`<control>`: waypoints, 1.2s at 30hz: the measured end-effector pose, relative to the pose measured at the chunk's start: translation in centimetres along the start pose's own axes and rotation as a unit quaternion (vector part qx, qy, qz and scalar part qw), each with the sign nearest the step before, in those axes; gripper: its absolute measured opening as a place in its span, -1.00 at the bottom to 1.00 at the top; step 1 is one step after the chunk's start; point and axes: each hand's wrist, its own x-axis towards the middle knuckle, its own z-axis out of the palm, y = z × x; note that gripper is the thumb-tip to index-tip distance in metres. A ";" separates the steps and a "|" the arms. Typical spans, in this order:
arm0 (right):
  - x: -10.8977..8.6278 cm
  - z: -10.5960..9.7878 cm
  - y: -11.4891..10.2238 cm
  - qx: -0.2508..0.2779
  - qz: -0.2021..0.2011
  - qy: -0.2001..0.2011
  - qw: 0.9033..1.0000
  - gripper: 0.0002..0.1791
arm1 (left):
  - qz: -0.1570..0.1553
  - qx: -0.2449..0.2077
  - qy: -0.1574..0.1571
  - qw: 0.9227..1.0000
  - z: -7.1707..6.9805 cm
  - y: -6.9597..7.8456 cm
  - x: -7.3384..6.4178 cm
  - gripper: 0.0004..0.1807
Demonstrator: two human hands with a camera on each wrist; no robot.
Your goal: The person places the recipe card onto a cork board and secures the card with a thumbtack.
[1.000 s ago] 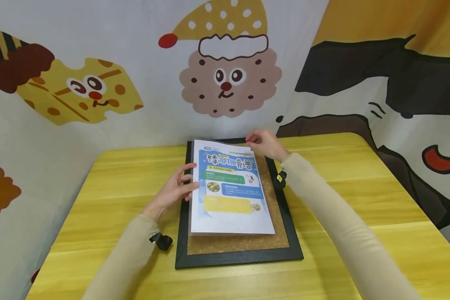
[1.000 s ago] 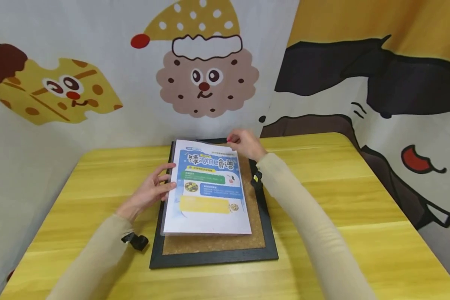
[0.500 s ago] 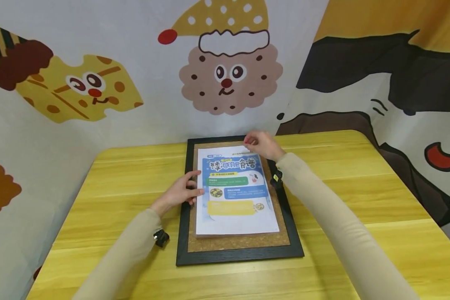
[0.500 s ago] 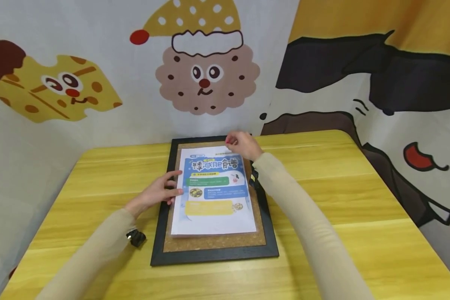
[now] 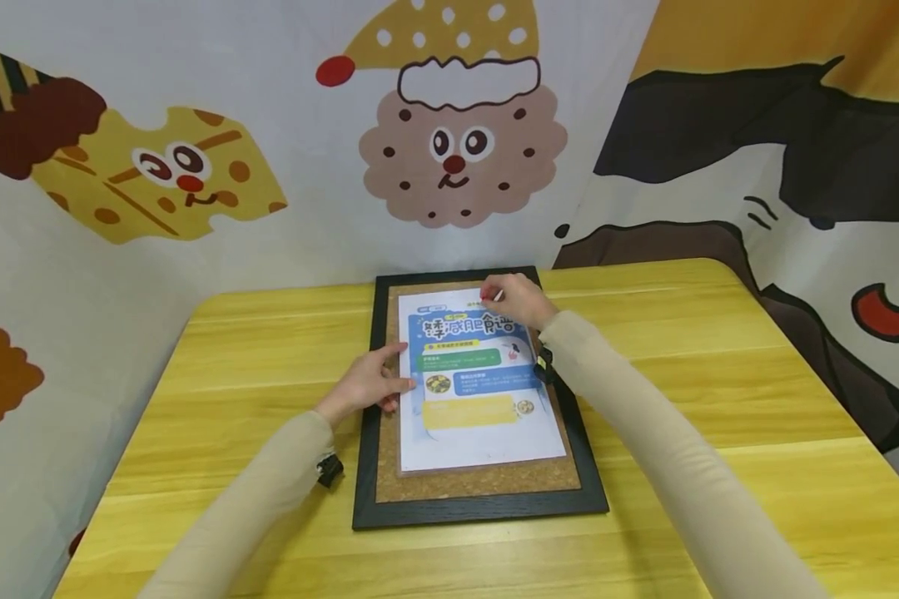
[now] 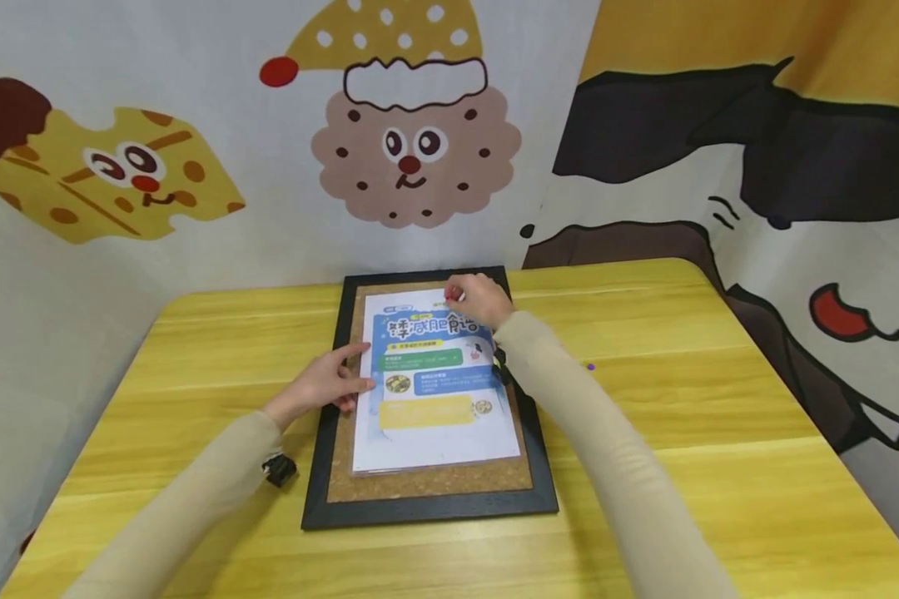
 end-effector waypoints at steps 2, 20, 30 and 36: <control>0.0 0.3 0.0 -0.009 -0.007 0.000 1.000 -0.86 | 0.006 0.018 -0.001 1.000 0.0 0.1 -0.2 -0.21; 1.1 2.1 -1.2 -0.053 -0.040 -0.013 0.998 -0.89 | 0.161 0.237 0.067 0.956 -2.2 -0.2 0.3 -0.44; 1.7 2.5 -2.2 -0.055 -0.024 -0.037 0.998 -0.86 | 0.093 0.198 0.014 0.976 -2.9 -1.8 2.1 -0.09; 2.3 2.9 -2.4 -0.051 -0.024 -0.039 0.998 -0.86 | 0.047 0.215 -0.026 0.975 -2.8 -1.2 2.1 0.09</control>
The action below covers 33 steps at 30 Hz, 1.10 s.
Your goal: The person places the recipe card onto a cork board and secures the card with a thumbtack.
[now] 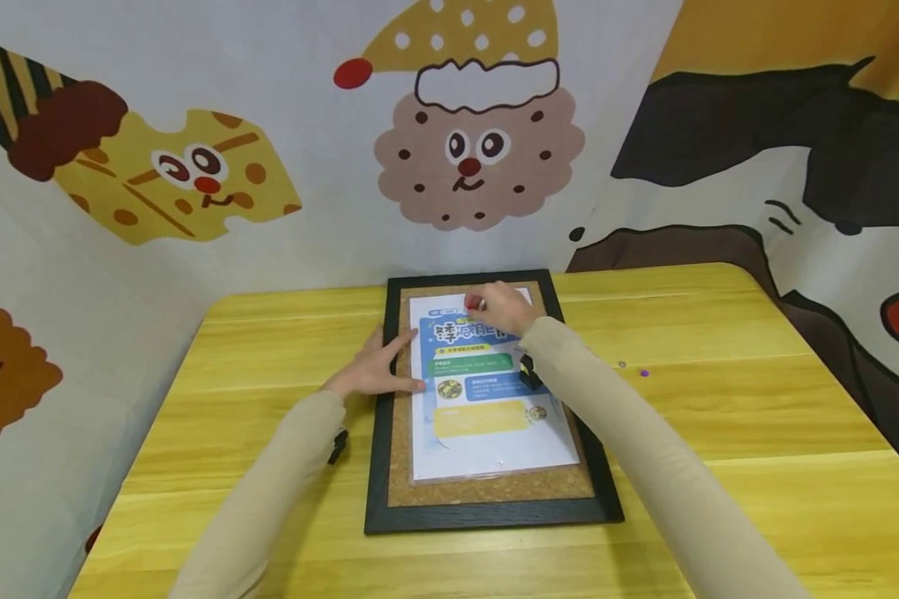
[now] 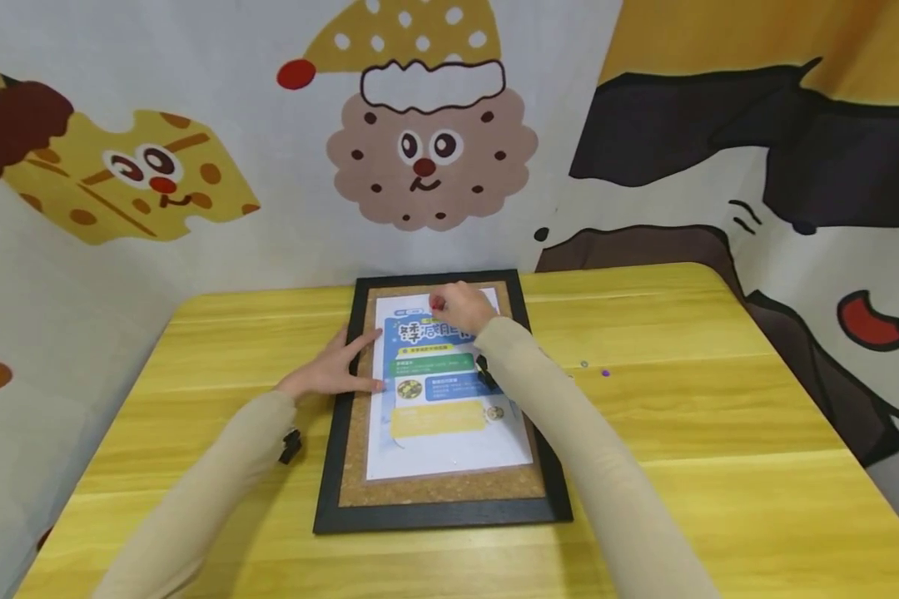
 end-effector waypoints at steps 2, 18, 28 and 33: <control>0.2 0.1 0.0 0.003 0.003 0.004 1.000 -0.86 | -0.003 0.008 -0.004 1.000 0.1 0.0 0.0 0.11; 1.3 0.3 0.3 0.002 0.026 0.055 0.998 -0.85 | 0.004 0.070 -0.007 0.997 0.4 -0.8 0.2 0.13; 2.2 1.0 0.0 -0.008 0.022 0.063 0.998 -0.87 | -0.014 0.077 -0.010 0.997 0.0 -0.2 0.2 0.12; 2.5 1.3 -0.3 -0.021 0.018 0.066 0.997 -0.89 | -0.017 0.076 -0.011 0.997 0.0 -0.4 0.3 0.12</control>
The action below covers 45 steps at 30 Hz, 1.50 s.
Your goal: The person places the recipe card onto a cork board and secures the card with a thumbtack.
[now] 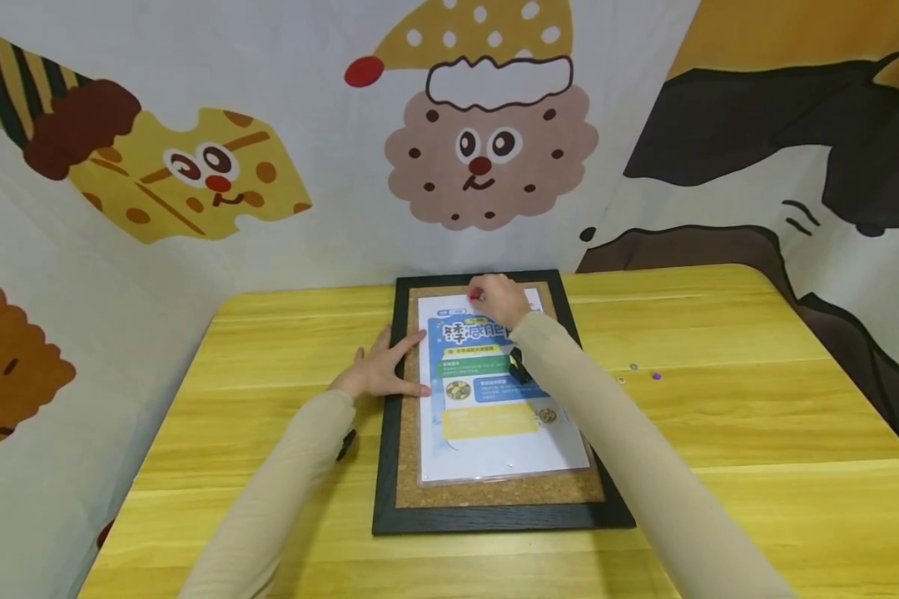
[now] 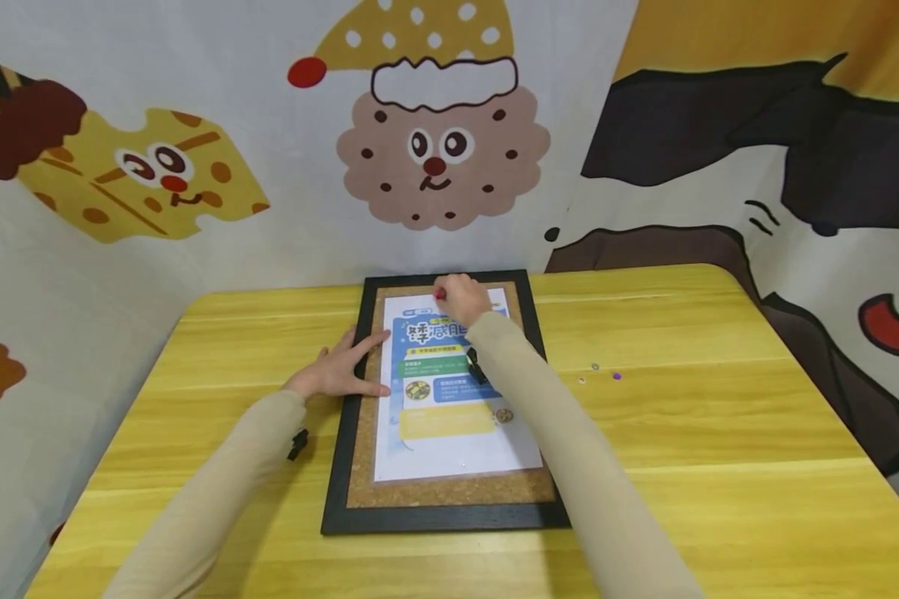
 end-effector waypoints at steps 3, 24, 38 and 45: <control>0.0 0.0 -0.1 -0.002 0.006 0.002 1.000 -0.89 | 0.001 -0.007 -0.001 1.000 0.0 0.0 0.0 0.12; -0.1 0.3 0.0 0.078 0.058 0.023 0.995 -0.83 | 0.004 0.000 -0.007 1.000 -0.1 0.1 -0.1 0.12; 0.0 1.1 1.1 0.184 0.108 0.058 0.975 -0.88 | 0.003 -0.005 -0.009 1.000 0.0 0.1 0.0 0.12; 0.2 1.2 1.0 0.191 0.121 0.060 0.972 -0.87 | 0.002 -0.005 -0.008 1.000 0.0 0.0 0.1 0.13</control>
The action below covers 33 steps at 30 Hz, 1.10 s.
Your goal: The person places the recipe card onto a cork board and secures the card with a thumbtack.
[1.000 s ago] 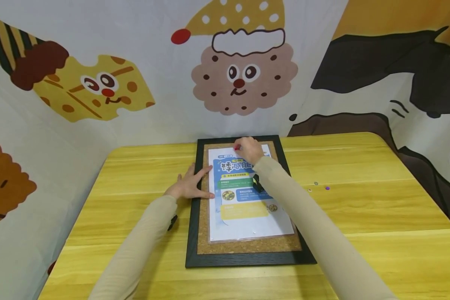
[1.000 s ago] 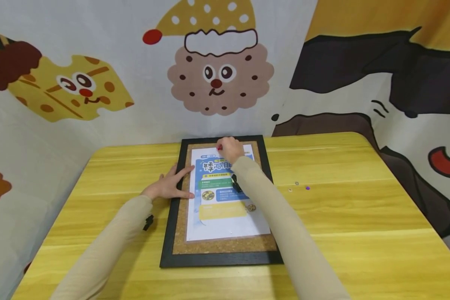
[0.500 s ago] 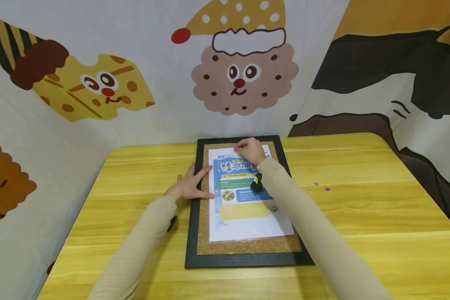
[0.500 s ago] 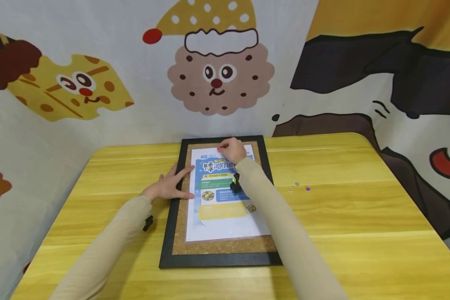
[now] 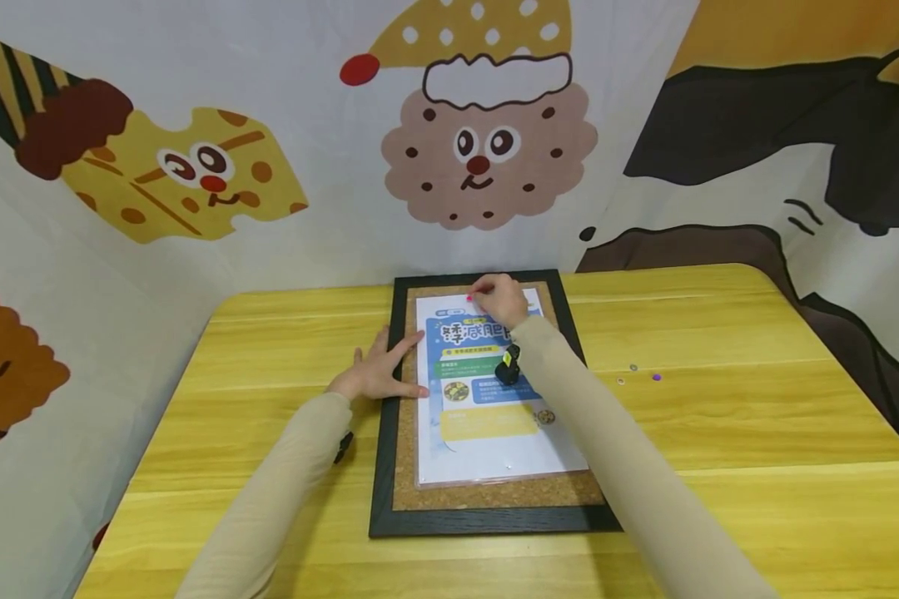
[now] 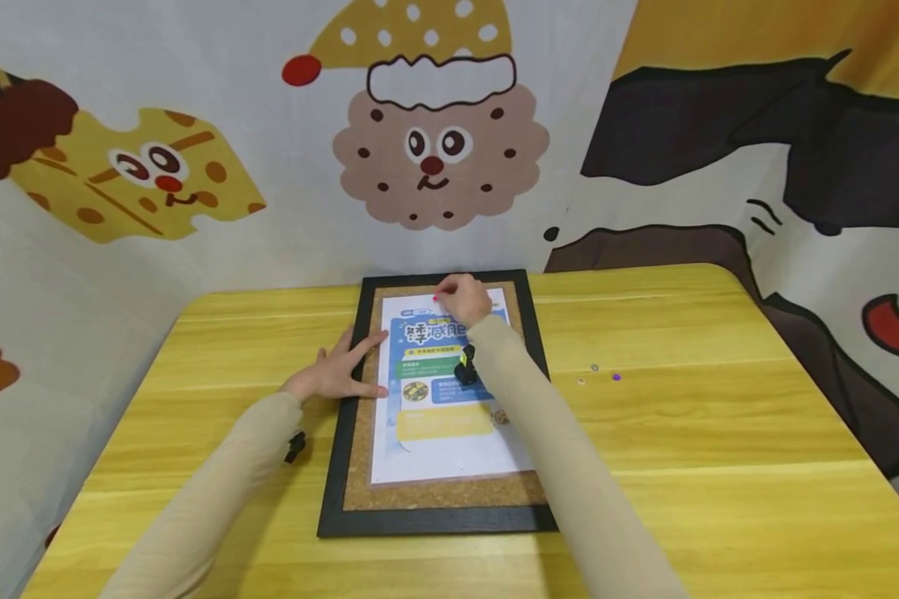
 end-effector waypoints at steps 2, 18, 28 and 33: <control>0.0 0.0 0.0 0.001 0.003 0.000 1.000 -0.87 | 0.001 0.001 0.000 1.000 0.0 0.0 0.0 0.13; 0.0 0.0 0.5 0.010 -0.010 -0.020 1.000 -0.91 | 0.007 0.001 0.001 1.000 0.1 0.0 -0.2 0.12; 0.0 0.1 0.1 -0.005 0.009 -0.015 1.000 -0.91 | 0.008 0.001 0.004 1.000 -0.1 0.1 -0.3 0.13; -0.1 0.0 -0.5 -0.035 0.005 -0.009 0.999 -0.92 | 0.006 0.001 0.005 1.000 0.0 0.0 -0.3 0.13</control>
